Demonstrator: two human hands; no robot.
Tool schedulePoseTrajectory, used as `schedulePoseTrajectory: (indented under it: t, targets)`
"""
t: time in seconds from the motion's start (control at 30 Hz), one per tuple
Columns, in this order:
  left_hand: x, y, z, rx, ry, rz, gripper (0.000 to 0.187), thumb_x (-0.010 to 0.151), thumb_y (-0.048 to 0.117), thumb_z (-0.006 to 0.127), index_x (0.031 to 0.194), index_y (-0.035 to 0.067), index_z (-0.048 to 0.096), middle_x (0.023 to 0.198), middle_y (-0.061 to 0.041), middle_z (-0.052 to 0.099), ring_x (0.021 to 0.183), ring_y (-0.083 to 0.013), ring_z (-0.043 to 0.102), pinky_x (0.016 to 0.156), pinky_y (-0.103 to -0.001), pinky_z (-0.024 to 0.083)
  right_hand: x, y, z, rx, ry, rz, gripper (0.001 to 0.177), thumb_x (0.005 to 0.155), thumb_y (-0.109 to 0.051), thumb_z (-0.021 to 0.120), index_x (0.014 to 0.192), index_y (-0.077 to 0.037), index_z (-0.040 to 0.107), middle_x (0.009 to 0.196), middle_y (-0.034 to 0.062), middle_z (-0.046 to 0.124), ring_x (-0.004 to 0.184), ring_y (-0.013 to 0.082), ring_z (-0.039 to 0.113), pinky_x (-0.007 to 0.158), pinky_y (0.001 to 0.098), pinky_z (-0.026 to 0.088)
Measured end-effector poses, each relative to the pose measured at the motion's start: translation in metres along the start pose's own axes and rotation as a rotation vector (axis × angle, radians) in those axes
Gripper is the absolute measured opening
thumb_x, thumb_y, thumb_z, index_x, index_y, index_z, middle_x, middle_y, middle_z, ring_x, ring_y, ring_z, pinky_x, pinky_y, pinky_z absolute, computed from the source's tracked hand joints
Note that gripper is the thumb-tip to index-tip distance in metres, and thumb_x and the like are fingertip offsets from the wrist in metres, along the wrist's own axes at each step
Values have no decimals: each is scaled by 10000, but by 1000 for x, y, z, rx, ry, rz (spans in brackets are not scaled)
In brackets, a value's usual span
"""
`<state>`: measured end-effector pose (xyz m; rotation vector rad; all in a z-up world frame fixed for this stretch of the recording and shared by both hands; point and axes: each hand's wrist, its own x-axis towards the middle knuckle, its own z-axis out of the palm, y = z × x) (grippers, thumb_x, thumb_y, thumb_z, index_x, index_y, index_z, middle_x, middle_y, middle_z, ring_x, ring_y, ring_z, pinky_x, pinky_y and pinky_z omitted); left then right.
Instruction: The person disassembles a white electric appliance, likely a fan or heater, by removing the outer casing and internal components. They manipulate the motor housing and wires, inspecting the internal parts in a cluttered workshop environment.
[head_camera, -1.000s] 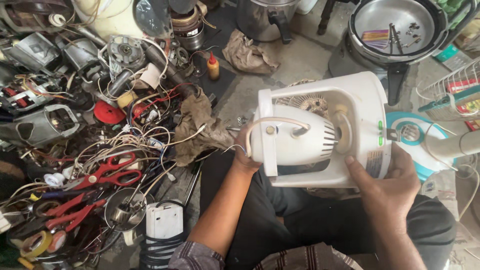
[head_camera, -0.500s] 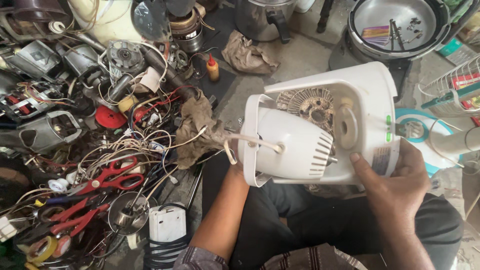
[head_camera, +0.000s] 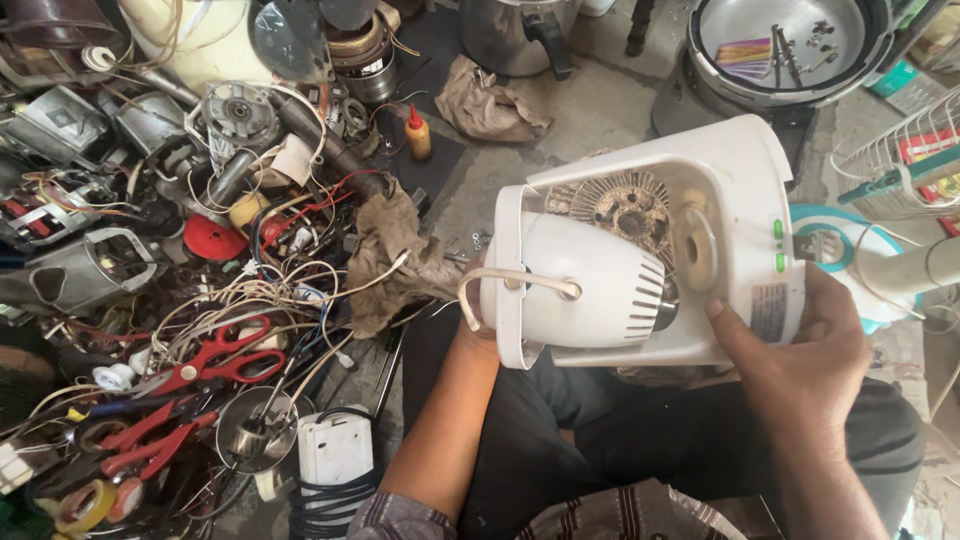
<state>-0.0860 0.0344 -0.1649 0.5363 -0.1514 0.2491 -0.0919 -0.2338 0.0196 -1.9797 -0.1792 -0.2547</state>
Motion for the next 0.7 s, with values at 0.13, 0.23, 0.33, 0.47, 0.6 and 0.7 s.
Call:
schedulePoseTrajectory:
  t: [0.13, 0.23, 0.33, 0.47, 0.6, 0.7]
  targets:
    - [0, 1, 7, 9, 14, 13, 356, 1038, 185, 592, 1331, -17, 581, 1183, -120, 699, 1039, -203, 695, 924, -344, 585, -3, 0, 2, -29, -20, -12, 657, 860, -49, 844, 1391, 139, 507, 1252, 194, 677, 1105, 215, 694, 934, 321, 588]
    - [0, -4, 2, 50, 50, 57, 355, 1031, 179, 598, 1325, -19, 582, 1173, -120, 703, 1029, -199, 697, 917, -337, 586, -9, 6, 2, -56, -40, -55, 629, 903, -39, 851, 1392, 152, 505, 1295, 211, 669, 1171, 240, 688, 1003, 336, 586]
    - [-3, -7, -7, 111, 84, 117, 354, 1024, 173, 603, 1319, -22, 584, 1162, -120, 706, 1019, -195, 699, 910, -329, 587, -7, 5, 2, -2, -51, -79, 662, 913, -53, 840, 1418, 144, 461, 1314, 201, 638, 1221, 234, 686, 1047, 330, 591]
    - [-2, -14, -16, 469, 50, 316, 353, 1015, 165, 610, 1311, -26, 585, 1147, -121, 710, 1006, -191, 702, 901, -319, 589, -9, 11, 5, -23, -71, -115, 677, 898, -24, 843, 1419, 150, 447, 1311, 208, 632, 1205, 230, 673, 1061, 333, 572]
    - [-4, -16, -18, 720, 80, 391, 290, 1002, 109, 662, 1256, -26, 635, 1135, -105, 720, 1015, -187, 695, 898, -328, 589, -17, 18, 19, 33, -70, -102, 649, 959, -32, 862, 1421, 146, 444, 1312, 196, 629, 1203, 222, 674, 1087, 338, 570]
    - [-1, -12, -11, 580, -4, 349, 316, 1002, 123, 668, 1272, -35, 624, 1145, -113, 711, 1023, -197, 695, 902, -349, 594, -24, 15, 25, 75, -62, -115, 615, 964, -28, 839, 1424, 127, 462, 1317, 181, 623, 1207, 199, 652, 1091, 334, 551]
